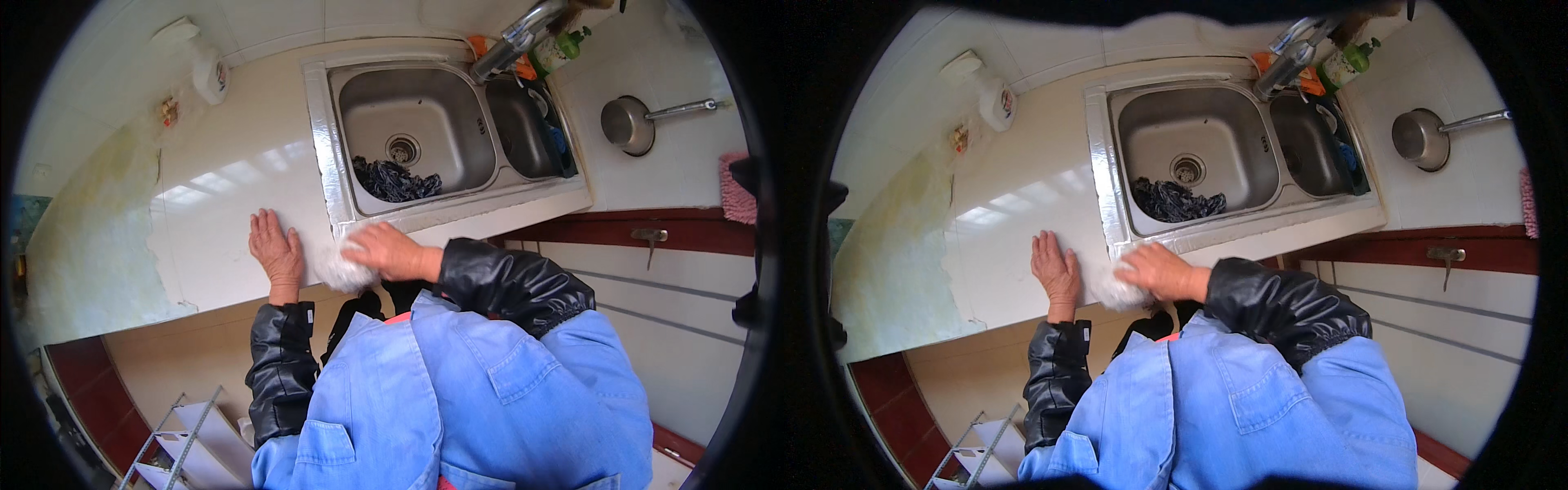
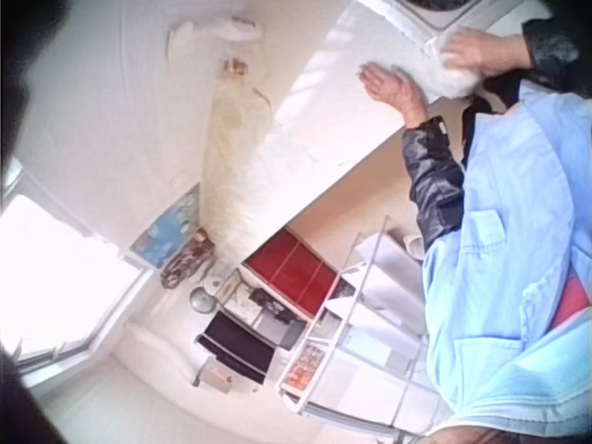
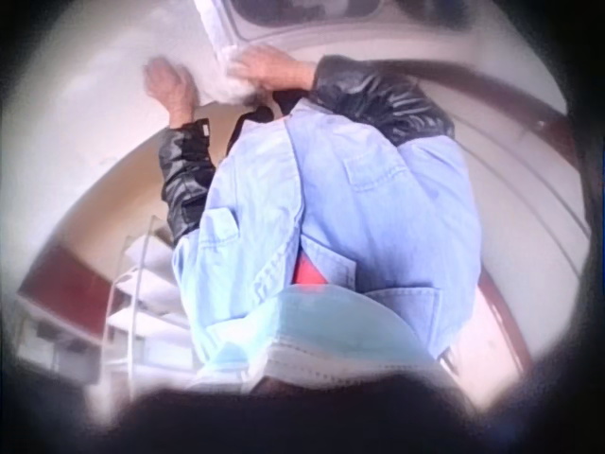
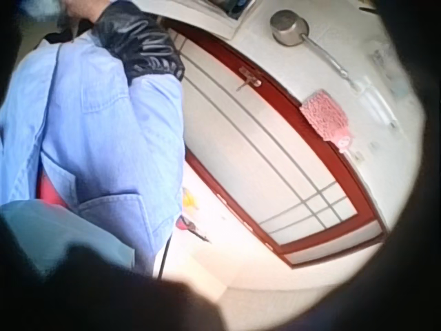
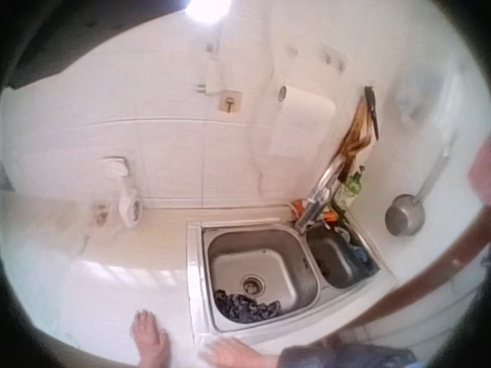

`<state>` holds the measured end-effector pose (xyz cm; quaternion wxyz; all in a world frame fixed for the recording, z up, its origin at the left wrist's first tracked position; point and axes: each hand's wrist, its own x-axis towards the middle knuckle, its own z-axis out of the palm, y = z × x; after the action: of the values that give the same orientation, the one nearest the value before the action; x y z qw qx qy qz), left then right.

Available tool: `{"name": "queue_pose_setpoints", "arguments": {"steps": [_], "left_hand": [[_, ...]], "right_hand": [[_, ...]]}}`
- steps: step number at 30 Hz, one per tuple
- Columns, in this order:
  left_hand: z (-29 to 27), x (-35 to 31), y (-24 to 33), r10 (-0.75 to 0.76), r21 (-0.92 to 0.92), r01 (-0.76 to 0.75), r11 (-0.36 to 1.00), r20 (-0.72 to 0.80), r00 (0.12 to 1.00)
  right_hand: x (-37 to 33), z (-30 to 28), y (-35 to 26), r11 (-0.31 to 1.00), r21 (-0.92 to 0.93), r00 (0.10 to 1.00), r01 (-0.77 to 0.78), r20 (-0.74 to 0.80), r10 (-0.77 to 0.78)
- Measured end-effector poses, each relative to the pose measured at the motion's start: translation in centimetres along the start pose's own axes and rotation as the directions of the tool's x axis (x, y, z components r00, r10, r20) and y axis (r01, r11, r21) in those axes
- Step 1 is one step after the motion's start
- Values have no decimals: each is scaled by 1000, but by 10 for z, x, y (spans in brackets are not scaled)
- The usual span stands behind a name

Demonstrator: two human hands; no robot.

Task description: The person wipes the kitchen countertop and sink area using a white cloth. They repeatedly rub the surface in circular and back-and-forth motions, moving from the sink edge to the adjacent counter and stove area.

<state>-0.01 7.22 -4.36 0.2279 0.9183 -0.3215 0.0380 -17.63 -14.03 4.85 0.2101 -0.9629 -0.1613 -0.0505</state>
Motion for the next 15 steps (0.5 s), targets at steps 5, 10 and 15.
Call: {"name": "queue_pose_setpoints", "arguments": {"steps": [5, 10, 15], "left_hand": [[-9, -14, -3, 13, 150, -21, 988, 54, 998], [-12, -12, 0, -12, 148, 0, 989, 77, 997], [-18, -14, -17, -36, 6, 36, 999, 32, 999]], "right_hand": [[-12, 4, -14, 1000, 4, 996, -24, 89, 24], [49, 18, 20, 951, -14, 940, -309, -154, 303], [82, 23, 11, 967, -4, 967, -255, -1, 255]]}}
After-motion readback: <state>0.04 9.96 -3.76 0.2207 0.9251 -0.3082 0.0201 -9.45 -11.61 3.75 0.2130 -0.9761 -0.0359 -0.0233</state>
